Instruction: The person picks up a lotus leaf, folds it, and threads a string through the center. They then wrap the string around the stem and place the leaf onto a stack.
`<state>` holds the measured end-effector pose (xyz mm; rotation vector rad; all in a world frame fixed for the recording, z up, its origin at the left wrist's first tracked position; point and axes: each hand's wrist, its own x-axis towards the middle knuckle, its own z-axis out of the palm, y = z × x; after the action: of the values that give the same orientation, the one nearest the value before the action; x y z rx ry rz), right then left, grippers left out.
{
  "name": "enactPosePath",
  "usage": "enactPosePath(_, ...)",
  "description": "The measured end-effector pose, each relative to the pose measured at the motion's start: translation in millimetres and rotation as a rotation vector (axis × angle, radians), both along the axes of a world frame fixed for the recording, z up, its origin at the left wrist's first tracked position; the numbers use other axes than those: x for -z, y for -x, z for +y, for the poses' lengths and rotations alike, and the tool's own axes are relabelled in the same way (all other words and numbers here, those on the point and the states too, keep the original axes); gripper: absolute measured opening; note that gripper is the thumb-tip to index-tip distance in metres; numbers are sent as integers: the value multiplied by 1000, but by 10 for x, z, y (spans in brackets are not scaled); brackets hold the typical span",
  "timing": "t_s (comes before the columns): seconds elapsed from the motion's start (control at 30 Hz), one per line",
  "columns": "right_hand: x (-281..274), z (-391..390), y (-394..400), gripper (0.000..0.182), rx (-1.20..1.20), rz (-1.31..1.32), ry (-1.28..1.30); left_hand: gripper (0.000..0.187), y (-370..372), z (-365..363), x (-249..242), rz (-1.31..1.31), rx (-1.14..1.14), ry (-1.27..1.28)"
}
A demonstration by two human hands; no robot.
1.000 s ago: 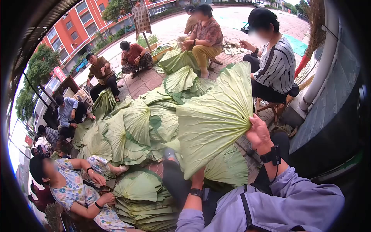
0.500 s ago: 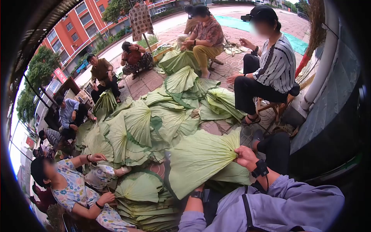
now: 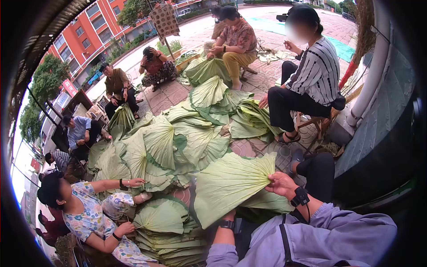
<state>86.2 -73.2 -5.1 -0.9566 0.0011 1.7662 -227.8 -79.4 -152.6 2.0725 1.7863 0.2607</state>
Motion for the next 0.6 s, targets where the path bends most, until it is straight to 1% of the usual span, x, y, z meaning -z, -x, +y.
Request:
enactPosePath(0.07,27,4,-12,25,-4,20,10,58,-20,-14,-10,-1,-3,0)
enactPosePath(0.13,113,24,-29,25,-3,74,-33,58,-35,-6,-28,-1,-8,-2)
enactPosePath(0.2,32,48,-18,26,20,80,-36,53,-15,13,19,-8,108,-11)
enactPosePath(0.23,-5,74,-27,26,43,86,-39,53,-24,63,48,-7,108,-10)
enactPosePath(0.3,-54,130,-45,26,82,119,-57,48,-58,196,124,145,238,-247)
enactPosePath(0.33,-84,165,-60,27,121,151,-75,48,-88,206,161,146,238,-246)
enactPosePath(0.4,-132,254,-108,26,149,154,-95,44,-328,243,-394,-832,-208,107)
enactPosePath(0.43,-162,296,-119,25,177,157,-115,42,-387,244,-541,-1312,-441,296)
enactPosePath(0.47,-231,328,-118,26,186,140,-154,38,-410,246,-569,-1348,-519,293)
enactPosePath(0.5,-300,363,-126,26,186,141,-155,38,-418,247,-597,-1347,-518,292)
enactPosePath(0.57,-441,439,-152,25,219,96,-222,38,-445,234,-656,-1457,-463,284)
enactPosePath(0.6,-505,483,-154,22,227,72,-246,38,-451,236,-679,-1456,-465,284)
